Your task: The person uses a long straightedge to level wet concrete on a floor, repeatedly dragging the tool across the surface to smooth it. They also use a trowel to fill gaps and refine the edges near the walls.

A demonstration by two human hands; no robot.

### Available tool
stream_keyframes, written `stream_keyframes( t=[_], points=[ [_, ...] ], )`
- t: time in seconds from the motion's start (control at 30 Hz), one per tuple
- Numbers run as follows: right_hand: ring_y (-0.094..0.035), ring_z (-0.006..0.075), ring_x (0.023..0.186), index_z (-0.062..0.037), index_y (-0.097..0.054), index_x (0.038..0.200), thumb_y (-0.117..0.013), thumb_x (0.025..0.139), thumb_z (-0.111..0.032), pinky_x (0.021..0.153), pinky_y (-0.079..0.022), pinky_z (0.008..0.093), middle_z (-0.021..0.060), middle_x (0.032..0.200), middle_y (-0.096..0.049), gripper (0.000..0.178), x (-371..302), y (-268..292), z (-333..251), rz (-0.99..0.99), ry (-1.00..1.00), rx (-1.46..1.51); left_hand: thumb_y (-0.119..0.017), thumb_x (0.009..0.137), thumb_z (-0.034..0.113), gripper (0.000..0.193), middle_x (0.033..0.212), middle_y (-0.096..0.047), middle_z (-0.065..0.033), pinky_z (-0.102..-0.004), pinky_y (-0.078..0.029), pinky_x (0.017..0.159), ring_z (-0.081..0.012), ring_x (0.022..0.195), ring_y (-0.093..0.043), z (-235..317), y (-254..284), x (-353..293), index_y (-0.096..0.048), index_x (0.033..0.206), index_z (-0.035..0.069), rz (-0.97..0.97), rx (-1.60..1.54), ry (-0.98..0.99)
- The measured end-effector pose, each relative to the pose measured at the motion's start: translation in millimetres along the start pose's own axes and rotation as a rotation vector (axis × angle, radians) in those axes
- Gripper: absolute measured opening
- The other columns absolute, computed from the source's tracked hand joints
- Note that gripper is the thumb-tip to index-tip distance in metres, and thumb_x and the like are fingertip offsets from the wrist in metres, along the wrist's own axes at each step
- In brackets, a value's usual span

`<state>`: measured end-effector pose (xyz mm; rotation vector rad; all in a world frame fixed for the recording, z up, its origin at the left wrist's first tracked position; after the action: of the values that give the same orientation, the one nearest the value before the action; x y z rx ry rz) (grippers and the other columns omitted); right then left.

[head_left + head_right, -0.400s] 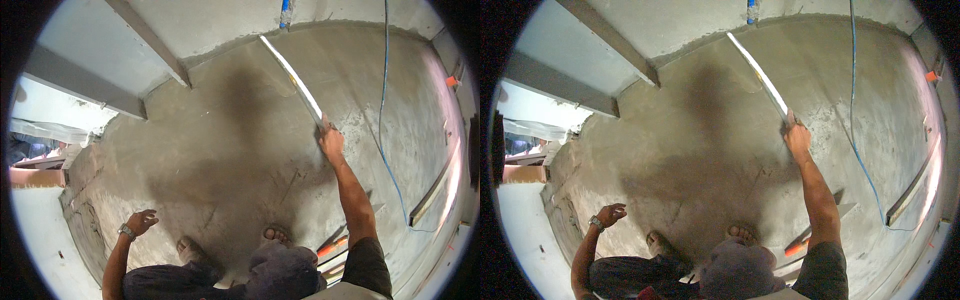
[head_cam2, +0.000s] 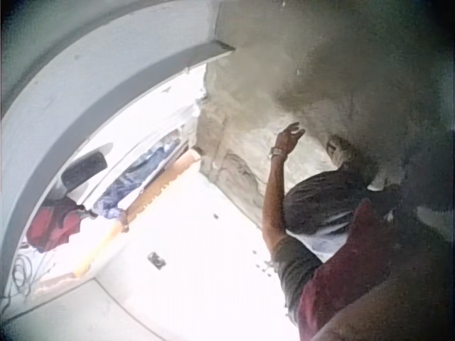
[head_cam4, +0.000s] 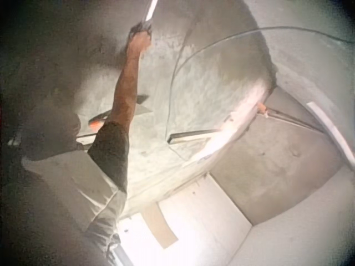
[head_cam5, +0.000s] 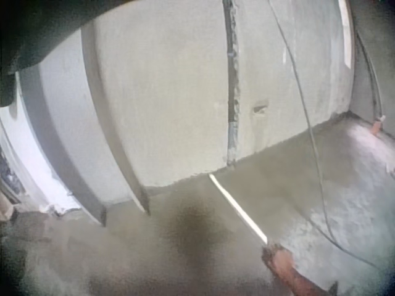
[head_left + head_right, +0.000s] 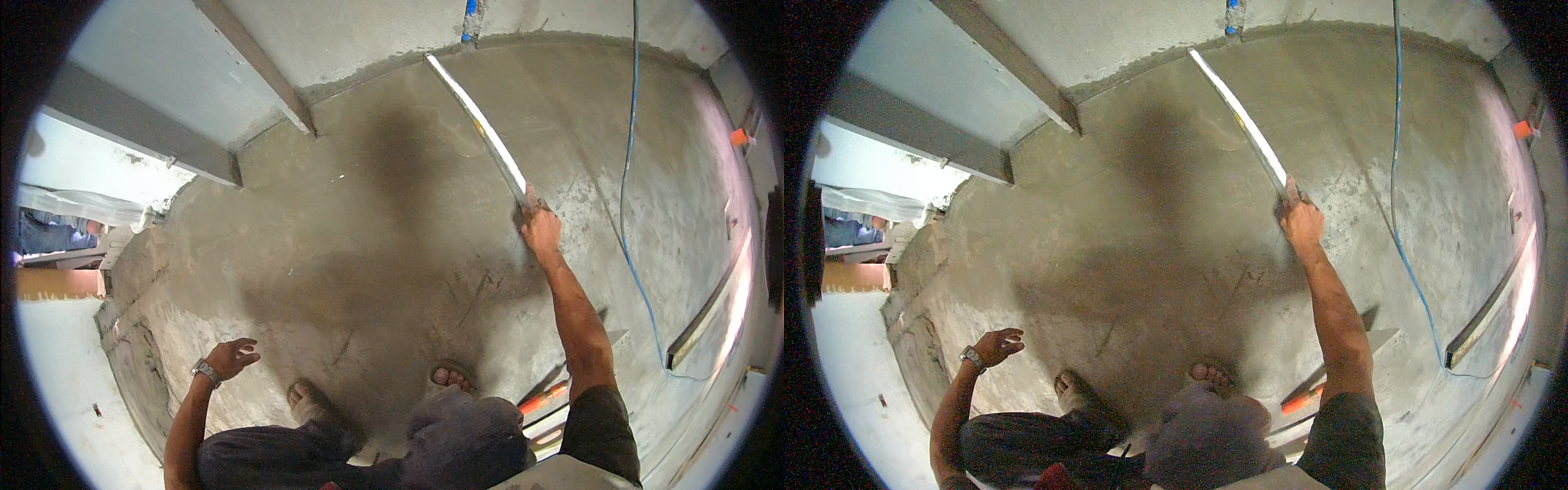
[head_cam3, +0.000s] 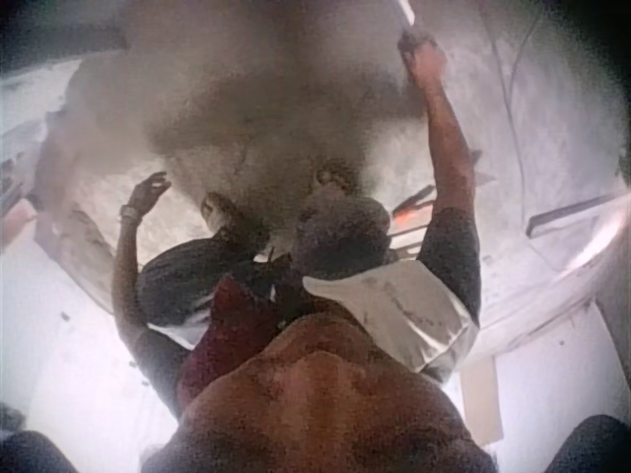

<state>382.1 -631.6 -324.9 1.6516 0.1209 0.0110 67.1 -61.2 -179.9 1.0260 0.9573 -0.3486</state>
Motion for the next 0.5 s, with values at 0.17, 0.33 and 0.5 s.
stream_keyframes(
  t=[0.17,0.33,0.5],
  points=[
    [-0.063,0.0332,0.086,-0.0213,-0.023,0.143,-0.064,0.076,-0.016,0.072,-0.052,0.0422,0.0185,0.106,-0.059,0.079,-4.2,4.0,-3.4,-0.006,-0.005,0.047,-0.063,0.084,0.036,0.049,0.111,-0.063,-0.0151,-0.0384,-0.052,0.081,-0.0287,0.097,-0.063,8.8,-1.6,-4.8,-0.055,0.121,0.006,0.029,-0.019,-0.006],
    [-0.063,0.0335,0.083,-0.0212,-0.024,0.142,-0.060,0.079,-0.013,0.069,-0.052,0.0430,0.0188,0.104,-0.060,0.074,-8.1,7.6,-9.2,0.006,0.013,0.063,-0.063,0.083,0.036,0.050,0.111,-0.062,-0.0158,-0.0383,-0.052,0.081,-0.0281,0.098,-0.063,19.0,3.2,-7.0,-0.054,0.121,0.005,0.033,-0.056,-0.032],
    [-0.064,0.0339,0.081,-0.0216,-0.022,0.142,-0.060,0.079,-0.012,0.067,-0.052,0.0428,0.0185,0.101,-0.061,0.074,-6.1,1.4,-14.3,0.047,0.045,0.034,-0.063,0.083,0.036,0.049,0.111,-0.062,-0.0160,-0.0371,-0.052,0.081,-0.0271,0.098,-0.064,15.2,3.7,-5.5,-0.054,0.121,0.005,-0.003,0.009,-0.027]
  ],
)
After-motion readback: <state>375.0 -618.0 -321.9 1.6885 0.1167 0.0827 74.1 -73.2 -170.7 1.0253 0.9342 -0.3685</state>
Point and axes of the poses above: each hand's wrist, its own x-axis towards the middle knuckle, its own y-axis out of the back of the hand, z = x × y, the point moved 1 cm from there along x, towards the middle knuckle
